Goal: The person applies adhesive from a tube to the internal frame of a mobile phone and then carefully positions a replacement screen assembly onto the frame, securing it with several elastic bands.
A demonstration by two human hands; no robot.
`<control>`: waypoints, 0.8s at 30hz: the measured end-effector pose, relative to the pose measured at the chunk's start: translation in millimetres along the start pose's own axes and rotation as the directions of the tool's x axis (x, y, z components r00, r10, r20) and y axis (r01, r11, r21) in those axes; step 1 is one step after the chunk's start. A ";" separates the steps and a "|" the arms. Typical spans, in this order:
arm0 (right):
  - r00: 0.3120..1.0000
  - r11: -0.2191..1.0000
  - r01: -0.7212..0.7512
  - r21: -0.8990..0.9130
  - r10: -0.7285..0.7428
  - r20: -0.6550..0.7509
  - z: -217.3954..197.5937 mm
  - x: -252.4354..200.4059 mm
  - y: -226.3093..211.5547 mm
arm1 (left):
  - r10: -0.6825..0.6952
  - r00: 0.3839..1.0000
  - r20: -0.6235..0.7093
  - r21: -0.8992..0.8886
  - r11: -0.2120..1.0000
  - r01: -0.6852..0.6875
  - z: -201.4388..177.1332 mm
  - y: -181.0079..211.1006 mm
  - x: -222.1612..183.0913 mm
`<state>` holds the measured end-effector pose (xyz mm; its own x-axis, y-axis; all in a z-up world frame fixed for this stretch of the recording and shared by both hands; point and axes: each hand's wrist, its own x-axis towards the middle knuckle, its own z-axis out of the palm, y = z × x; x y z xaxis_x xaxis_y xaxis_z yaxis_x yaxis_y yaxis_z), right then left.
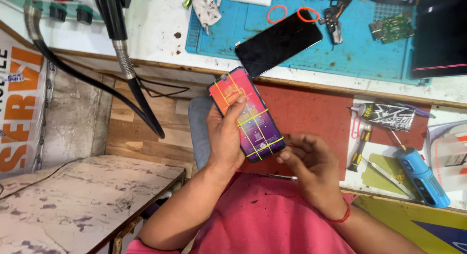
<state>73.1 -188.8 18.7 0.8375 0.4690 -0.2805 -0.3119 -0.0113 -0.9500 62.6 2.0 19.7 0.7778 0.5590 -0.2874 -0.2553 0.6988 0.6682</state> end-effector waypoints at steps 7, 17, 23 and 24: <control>0.980 0.993 -0.006 0.122 -0.018 0.196 12.0 8.6 7.4 | 0.001 0.998 0.067 -0.087 0.996 0.005 0.4 4.7 -17.7; 0.965 0.990 -0.006 0.140 -0.031 0.261 8.6 6.0 4.8 | -0.210 0.929 0.306 -0.279 0.913 0.298 -11.9 15.0 -26.8; 0.929 0.995 -0.076 -0.061 0.093 0.357 11.1 2.1 -4.9 | -0.200 0.922 0.330 0.017 0.978 0.206 -20.8 4.4 -41.1; 0.895 0.979 -0.050 -0.197 0.132 0.426 8.1 1.8 -15.3 | -0.227 0.914 0.335 0.086 0.974 0.210 -26.1 5.8 -45.6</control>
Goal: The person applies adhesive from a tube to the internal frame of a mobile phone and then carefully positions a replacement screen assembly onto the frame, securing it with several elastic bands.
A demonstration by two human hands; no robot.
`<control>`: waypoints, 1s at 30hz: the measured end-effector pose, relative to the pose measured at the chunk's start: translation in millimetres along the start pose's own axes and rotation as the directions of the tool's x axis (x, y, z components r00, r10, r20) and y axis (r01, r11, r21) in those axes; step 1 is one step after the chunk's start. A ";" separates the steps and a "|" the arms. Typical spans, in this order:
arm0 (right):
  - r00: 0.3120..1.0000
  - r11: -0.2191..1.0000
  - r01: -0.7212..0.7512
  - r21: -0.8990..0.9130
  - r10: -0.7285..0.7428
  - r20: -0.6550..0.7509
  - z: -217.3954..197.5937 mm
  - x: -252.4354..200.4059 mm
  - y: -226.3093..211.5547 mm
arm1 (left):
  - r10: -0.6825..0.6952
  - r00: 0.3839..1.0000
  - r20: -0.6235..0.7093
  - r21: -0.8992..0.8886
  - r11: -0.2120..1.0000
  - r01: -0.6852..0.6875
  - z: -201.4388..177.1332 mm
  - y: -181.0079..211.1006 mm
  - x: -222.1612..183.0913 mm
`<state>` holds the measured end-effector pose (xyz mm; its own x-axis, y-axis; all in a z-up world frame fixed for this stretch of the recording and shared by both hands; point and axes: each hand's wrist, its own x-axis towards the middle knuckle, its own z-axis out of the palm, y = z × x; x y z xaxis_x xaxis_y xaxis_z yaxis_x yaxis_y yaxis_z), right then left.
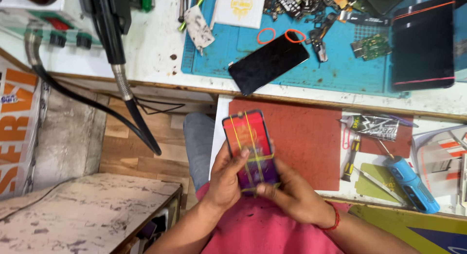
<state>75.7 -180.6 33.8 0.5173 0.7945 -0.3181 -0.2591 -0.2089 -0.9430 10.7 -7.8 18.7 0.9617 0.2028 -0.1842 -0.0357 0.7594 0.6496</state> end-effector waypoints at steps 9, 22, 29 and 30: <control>0.762 0.494 0.041 -0.868 -0.578 -0.292 -112.5 98.0 -75.3 | -0.204 0.933 -0.298 -0.021 0.978 0.207 -33.0 -6.8 -32.0; 0.749 0.514 0.169 -0.841 -0.621 -0.229 -103.4 128.8 -89.6 | -0.022 0.985 -0.173 0.046 0.998 0.030 -41.8 -4.9 -40.3; 0.696 0.321 0.143 -0.936 -0.705 -0.136 -103.6 172.3 -94.9 | -0.016 0.993 -0.119 0.068 0.997 0.024 -36.4 -9.2 -28.0; 0.685 0.288 0.159 -0.944 -0.721 -0.105 -103.2 183.2 -95.5 | -0.012 0.992 -0.129 0.082 0.996 0.022 -34.3 -9.7 -30.8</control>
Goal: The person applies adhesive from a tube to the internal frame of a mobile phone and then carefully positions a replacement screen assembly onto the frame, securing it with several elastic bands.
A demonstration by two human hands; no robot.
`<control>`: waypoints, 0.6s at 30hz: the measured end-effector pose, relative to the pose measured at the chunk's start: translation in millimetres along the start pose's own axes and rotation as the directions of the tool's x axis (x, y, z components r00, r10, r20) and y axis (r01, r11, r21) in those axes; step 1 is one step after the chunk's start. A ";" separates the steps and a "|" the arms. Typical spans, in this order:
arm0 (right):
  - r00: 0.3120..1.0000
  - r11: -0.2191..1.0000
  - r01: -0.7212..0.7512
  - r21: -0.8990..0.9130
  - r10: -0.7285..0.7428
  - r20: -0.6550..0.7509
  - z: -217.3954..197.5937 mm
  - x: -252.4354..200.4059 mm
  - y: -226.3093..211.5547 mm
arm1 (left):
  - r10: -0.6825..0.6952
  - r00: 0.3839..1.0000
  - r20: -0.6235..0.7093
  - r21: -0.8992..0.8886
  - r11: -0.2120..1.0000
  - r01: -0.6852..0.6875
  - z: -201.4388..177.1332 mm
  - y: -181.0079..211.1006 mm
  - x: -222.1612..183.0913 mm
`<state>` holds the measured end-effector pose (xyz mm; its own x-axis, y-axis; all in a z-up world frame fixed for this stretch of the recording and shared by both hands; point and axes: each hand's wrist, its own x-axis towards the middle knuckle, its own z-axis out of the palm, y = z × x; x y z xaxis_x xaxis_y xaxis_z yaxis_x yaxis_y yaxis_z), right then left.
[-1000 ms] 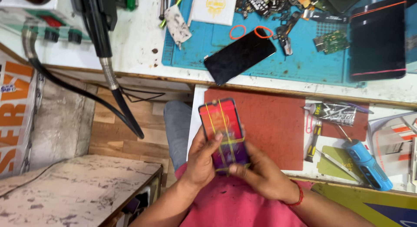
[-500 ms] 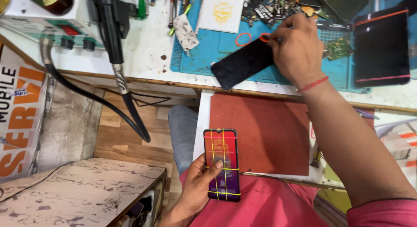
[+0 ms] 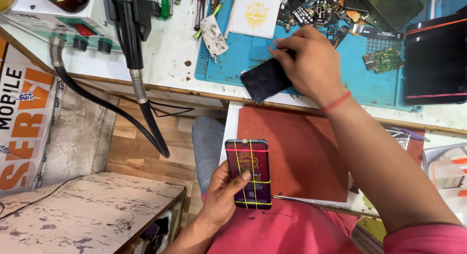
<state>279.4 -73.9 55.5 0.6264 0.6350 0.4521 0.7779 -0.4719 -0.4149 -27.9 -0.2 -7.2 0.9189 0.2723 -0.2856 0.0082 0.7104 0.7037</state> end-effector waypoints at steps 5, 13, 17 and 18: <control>0.993 0.944 0.024 -0.328 0.015 0.114 29.6 27.3 10.4 | 0.030 0.998 -0.047 -0.020 0.999 -0.031 -1.3 1.2 -6.6; 0.984 0.992 0.001 -0.128 0.022 0.180 11.8 19.2 -9.0 | 0.094 0.995 -0.038 0.060 0.994 -0.091 -12.0 9.8 -2.2; 0.841 0.636 -0.430 0.641 0.023 0.541 -29.6 -49.5 -27.7 | 0.091 0.996 -0.005 -0.033 0.995 -0.091 -6.1 10.2 -5.1; 0.807 0.649 -0.486 0.586 0.076 0.585 -34.5 -72.2 -40.1 | 0.084 0.996 0.025 -0.072 0.994 -0.082 -2.1 13.2 1.6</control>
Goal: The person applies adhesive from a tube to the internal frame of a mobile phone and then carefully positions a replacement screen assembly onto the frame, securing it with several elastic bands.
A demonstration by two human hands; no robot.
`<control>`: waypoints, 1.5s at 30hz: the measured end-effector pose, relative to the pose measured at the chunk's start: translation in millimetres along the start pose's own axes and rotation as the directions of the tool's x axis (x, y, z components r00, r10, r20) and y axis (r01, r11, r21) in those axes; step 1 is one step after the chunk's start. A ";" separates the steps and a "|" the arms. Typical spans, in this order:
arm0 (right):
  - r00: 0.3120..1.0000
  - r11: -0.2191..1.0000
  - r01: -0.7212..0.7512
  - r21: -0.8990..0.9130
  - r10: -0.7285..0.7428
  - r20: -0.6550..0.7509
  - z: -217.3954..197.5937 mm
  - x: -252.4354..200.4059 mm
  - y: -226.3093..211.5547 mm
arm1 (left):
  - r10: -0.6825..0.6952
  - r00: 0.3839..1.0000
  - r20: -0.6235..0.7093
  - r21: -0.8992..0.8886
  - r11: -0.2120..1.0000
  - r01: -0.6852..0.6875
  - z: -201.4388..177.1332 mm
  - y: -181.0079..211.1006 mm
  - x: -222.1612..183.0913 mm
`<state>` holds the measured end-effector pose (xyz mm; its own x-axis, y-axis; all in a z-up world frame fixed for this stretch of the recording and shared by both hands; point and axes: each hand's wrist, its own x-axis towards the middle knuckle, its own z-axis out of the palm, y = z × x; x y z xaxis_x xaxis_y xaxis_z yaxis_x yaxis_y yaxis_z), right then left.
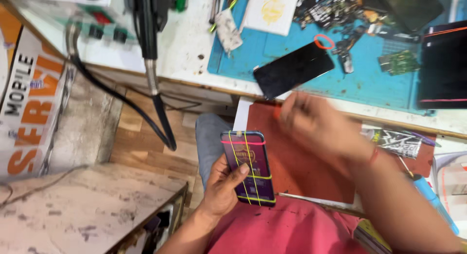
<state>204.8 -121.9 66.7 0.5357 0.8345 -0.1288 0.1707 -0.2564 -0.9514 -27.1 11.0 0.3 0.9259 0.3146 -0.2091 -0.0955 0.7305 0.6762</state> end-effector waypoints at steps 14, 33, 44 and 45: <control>0.884 0.975 0.013 0.223 0.093 -0.458 49.5 -121.8 44.7 | -0.216 0.940 0.264 -0.062 0.969 0.240 59.8 -37.2 33.3; 0.973 0.105 0.219 0.970 -0.101 -0.209 -64.8 -152.7 63.0 | -0.522 0.777 0.352 0.818 0.574 0.016 41.4 49.9 112.9; 0.952 0.909 0.262 -0.325 -0.299 -0.067 -64.6 -214.4 -4.6 | -0.426 0.902 0.072 0.625 0.724 0.292 20.2 115.0 147.2; 0.965 0.858 0.217 -0.466 -0.262 -0.033 -65.9 -215.7 -0.6 | -0.427 0.900 0.091 0.609 0.739 0.289 17.0 111.4 145.8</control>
<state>143.7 -333.9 113.5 0.4993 0.8560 0.1340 0.6481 -0.2664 -0.7134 103.5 127.9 57.1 0.9071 -0.0837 -0.4124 0.4194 0.2618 0.8692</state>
